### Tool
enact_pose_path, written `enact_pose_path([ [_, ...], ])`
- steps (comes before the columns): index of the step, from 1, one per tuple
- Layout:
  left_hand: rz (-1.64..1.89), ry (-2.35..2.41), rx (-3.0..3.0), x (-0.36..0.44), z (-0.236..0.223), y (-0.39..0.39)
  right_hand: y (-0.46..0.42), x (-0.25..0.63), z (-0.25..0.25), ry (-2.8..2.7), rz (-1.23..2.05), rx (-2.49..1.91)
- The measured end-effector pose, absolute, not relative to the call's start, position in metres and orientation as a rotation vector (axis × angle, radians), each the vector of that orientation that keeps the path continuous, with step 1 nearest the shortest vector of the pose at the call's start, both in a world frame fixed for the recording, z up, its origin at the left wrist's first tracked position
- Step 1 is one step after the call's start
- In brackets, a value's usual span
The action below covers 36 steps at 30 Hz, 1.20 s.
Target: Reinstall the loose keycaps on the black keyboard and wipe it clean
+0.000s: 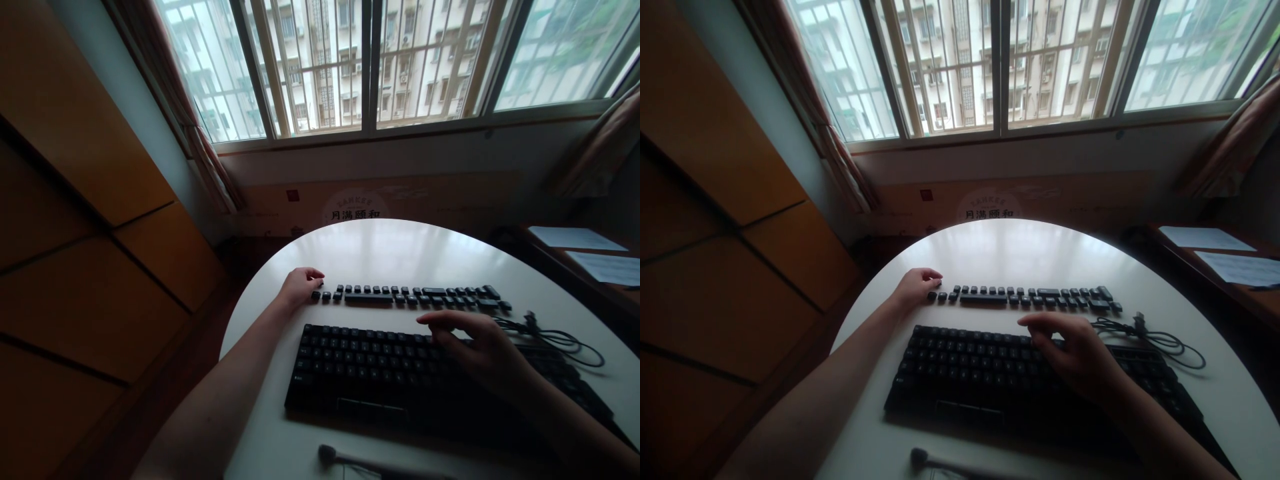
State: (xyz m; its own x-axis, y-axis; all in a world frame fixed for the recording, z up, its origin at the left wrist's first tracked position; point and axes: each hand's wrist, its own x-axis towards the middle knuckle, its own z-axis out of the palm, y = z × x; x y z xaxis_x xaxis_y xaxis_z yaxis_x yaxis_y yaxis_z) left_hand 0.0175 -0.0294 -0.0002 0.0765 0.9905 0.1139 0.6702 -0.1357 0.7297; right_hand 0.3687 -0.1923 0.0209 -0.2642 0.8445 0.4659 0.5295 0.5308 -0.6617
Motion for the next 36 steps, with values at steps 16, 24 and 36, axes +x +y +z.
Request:
enact_pose_path([
  [16,0.887,1.703,1.957,0.019,0.016,-0.033,-0.193,0.366,0.017,-1.968,0.439,-1.142],
  [24,1.057,0.978,1.993,0.08,0.057,-0.108,-0.205,0.346,0.023,-1.98,0.294,-0.993],
  [36,0.726,0.535,1.819,0.112,0.051,-0.149,-0.214,0.33,0.021,-2.062,0.352,-0.865],
])
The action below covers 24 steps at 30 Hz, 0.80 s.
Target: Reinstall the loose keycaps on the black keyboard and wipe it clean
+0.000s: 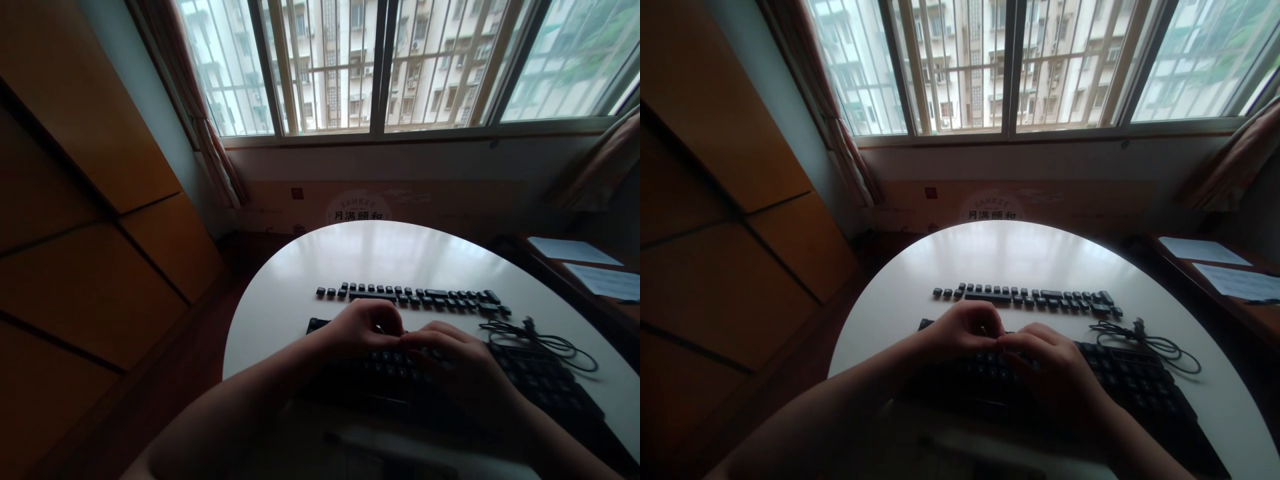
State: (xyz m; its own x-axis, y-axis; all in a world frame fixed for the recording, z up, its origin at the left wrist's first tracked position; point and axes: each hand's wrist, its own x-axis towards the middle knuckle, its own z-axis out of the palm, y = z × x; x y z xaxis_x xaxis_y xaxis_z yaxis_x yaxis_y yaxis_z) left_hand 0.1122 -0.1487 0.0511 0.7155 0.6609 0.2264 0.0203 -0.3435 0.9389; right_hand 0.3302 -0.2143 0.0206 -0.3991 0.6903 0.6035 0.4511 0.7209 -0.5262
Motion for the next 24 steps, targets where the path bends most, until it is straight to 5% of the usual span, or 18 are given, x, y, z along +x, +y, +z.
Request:
enact_pose_path([
  [24,0.52,0.366,1.68,0.101,0.047,-0.134,-0.212,0.33,0.018,-2.155,0.002,-0.828],
])
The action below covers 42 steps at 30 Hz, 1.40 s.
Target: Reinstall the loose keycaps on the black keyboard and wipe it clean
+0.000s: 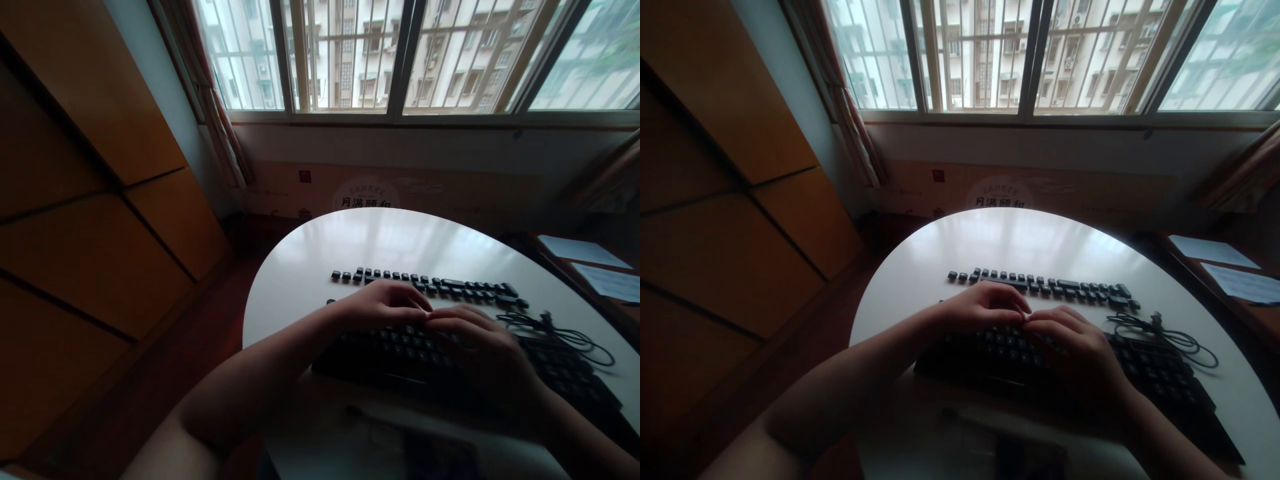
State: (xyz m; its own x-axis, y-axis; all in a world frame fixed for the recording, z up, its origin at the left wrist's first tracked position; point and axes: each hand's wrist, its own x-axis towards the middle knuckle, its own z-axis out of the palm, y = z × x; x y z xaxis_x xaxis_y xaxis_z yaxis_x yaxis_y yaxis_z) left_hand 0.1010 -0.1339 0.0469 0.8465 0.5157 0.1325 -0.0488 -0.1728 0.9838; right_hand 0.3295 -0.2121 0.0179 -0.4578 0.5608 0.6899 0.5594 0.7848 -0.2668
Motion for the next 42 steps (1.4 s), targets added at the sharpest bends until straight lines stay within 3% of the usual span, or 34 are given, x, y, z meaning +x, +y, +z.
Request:
enact_pose_path([
  [7,0.62,0.551,2.004,0.091,0.053,-0.126,-0.208,0.316,0.029,-2.326,-0.168,-0.856],
  [10,0.957,0.923,2.37,0.074,0.056,-0.105,-0.21,0.29,0.04,-2.4,-0.074,-0.818],
  [16,1.494,1.568,2.15,0.031,0.044,-0.057,-0.213,0.229,0.032,-2.45,0.203,-0.67],
  [21,1.405,1.814,2.154,0.022,0.028,-0.042,-0.214,0.218,0.01,-2.392,0.188,-0.638],
  [42,1.286,1.794,2.091,0.026,0.019,-0.044,-0.22,0.216,0.008,-2.359,0.083,-0.702],
])
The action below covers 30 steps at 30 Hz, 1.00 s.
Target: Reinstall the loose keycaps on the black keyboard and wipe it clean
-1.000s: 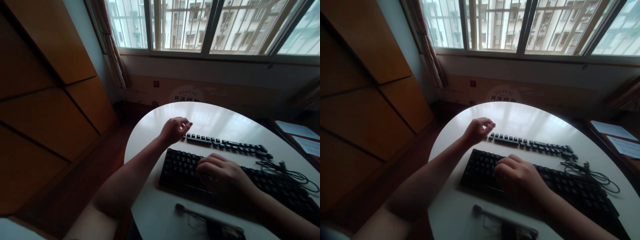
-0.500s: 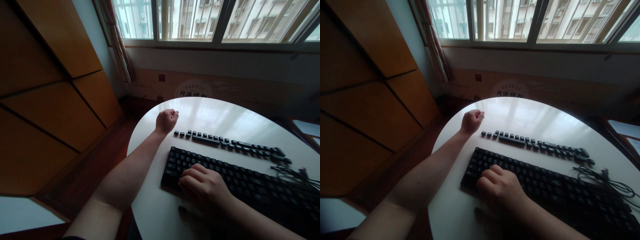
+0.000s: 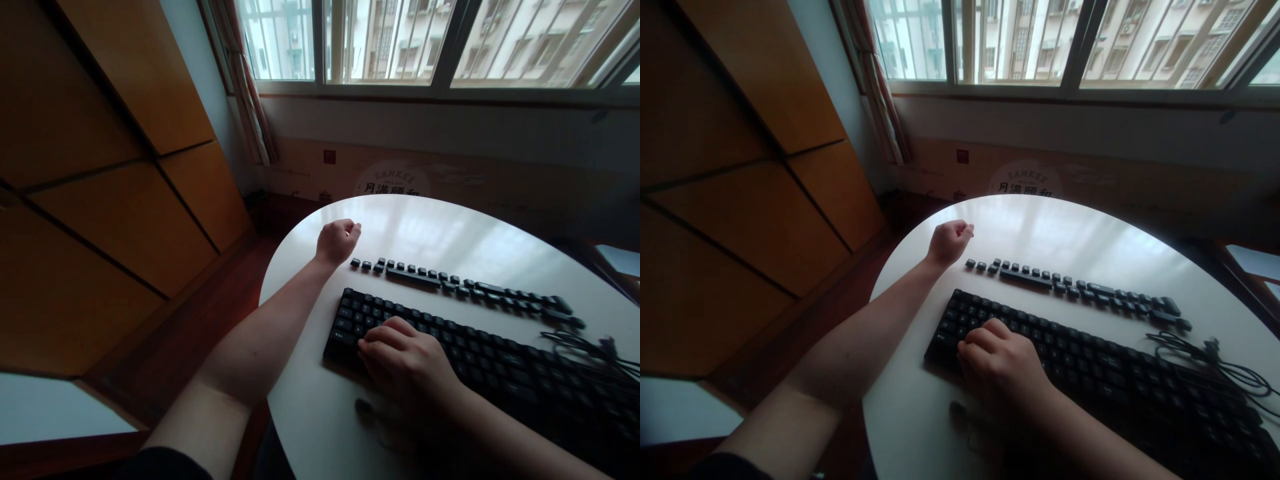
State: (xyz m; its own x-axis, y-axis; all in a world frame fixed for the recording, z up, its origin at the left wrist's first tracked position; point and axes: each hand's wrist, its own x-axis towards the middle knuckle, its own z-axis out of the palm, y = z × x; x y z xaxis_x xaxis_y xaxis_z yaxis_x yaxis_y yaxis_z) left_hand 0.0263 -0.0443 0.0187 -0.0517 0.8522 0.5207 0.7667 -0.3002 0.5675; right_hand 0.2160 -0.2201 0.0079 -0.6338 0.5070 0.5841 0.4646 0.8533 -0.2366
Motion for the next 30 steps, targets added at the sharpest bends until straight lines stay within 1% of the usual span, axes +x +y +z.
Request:
enact_pose_path([
  [4,1.308,1.783,2.082,0.025,0.018,-0.043,-0.217,0.218,0.008,-2.367,0.038,-0.716],
  [10,1.367,1.784,2.038,0.02,0.017,-0.039,-0.218,0.225,0.003,-2.419,0.107,-0.726],
  [15,1.441,1.828,1.902,0.011,0.015,-0.032,-0.218,0.232,0.006,-2.329,0.081,-0.69],
  [20,1.423,1.911,1.798,0.005,0.011,-0.026,-0.215,0.229,0.006,-2.383,0.124,-0.704],
  [27,1.441,1.889,1.807,0.003,0.007,-0.025,-0.216,0.222,0.011,-2.437,0.149,-0.729],
  [30,1.447,1.887,1.812,0.001,0.006,-0.025,-0.213,0.224,0.018,-2.455,0.056,-0.674],
])
